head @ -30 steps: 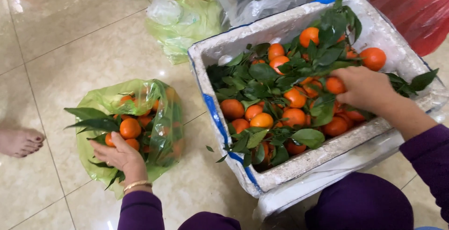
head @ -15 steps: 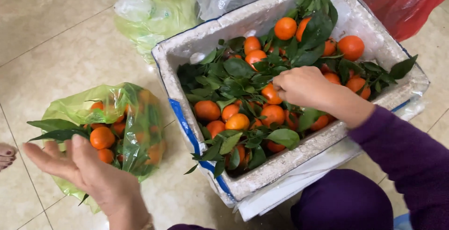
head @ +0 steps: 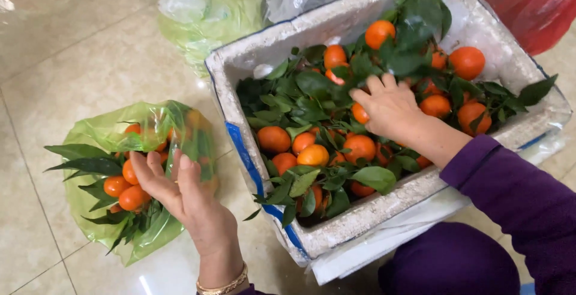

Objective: Picking and sorting tangerines from a styrofoam crate into a plastic bag

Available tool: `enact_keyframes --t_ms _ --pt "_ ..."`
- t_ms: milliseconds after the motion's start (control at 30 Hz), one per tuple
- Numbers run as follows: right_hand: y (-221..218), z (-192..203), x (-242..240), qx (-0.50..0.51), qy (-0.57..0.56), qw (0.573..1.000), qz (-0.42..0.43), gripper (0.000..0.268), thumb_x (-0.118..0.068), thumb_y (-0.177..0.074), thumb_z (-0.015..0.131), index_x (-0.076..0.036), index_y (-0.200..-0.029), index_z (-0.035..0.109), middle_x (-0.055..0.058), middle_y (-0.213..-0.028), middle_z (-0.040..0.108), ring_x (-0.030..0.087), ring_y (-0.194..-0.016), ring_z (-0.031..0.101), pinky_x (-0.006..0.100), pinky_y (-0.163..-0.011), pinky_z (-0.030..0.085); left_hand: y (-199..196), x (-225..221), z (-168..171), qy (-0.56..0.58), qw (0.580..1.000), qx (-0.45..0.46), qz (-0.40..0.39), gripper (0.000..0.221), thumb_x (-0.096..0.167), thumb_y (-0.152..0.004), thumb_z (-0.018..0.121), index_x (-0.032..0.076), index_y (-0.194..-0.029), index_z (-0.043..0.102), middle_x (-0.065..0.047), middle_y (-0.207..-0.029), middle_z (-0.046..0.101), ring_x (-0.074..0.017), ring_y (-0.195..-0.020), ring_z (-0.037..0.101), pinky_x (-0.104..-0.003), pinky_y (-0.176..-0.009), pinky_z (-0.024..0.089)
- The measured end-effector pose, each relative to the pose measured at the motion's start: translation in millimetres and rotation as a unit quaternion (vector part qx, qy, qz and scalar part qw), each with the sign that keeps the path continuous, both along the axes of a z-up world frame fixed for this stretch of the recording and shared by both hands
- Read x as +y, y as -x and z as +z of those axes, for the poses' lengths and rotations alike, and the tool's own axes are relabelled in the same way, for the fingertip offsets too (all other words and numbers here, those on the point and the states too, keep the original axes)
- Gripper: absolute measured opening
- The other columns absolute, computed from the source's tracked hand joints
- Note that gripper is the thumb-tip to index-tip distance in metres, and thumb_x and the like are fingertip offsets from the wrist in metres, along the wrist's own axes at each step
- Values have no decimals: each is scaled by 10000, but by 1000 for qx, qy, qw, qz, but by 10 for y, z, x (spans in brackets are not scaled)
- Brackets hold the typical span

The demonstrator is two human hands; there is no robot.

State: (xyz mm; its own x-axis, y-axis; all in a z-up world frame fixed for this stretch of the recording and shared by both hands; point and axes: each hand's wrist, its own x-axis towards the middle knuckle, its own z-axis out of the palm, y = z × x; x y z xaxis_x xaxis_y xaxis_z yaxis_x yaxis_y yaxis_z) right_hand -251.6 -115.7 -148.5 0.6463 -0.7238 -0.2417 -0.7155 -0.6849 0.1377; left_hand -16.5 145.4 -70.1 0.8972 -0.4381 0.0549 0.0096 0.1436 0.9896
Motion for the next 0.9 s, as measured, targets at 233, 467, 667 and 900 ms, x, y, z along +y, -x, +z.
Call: enact_keyframes --t_ms 233,467,667,900 --pt "75 -75 285 49 -108 975 188 464 -230 -781 725 -207 -1229 604 36 -1161 562 266 -997 643 431 -775 608 -56 -52 48 1 1000 3 15 695 280 -1036 471 80 -1592 107 -252 -1637 145 -337 -1388 391 -437 -1009 442" --pt "212 86 143 -6 -148 974 173 644 -259 -662 813 -217 -1245 541 9 -1145 586 288 -978 667 458 -798 587 -47 -60 101 6 999 39 3 700 291 -1013 431 99 -1594 92 -211 -1624 199 -307 -1307 488 -470 -1027 444" --pt "658 639 -162 -518 -554 626 -182 720 2 -654 660 59 -1369 591 210 -1167 676 178 -707 553 251 -537 436 -47 -32 112 17 999 31 3 659 255 -1012 454 83 -1579 163 -198 -1582 296 -290 -1293 527 -428 -1047 446" --pt "529 580 -139 -597 -636 456 -176 705 -238 -818 662 -23 -1462 473 289 -1176 628 366 -759 680 263 -481 448 29 -106 94 -11 999 35 -24 583 184 -957 455 36 -1511 354 -180 -1469 482 -297 -1232 594 -430 -1018 518"
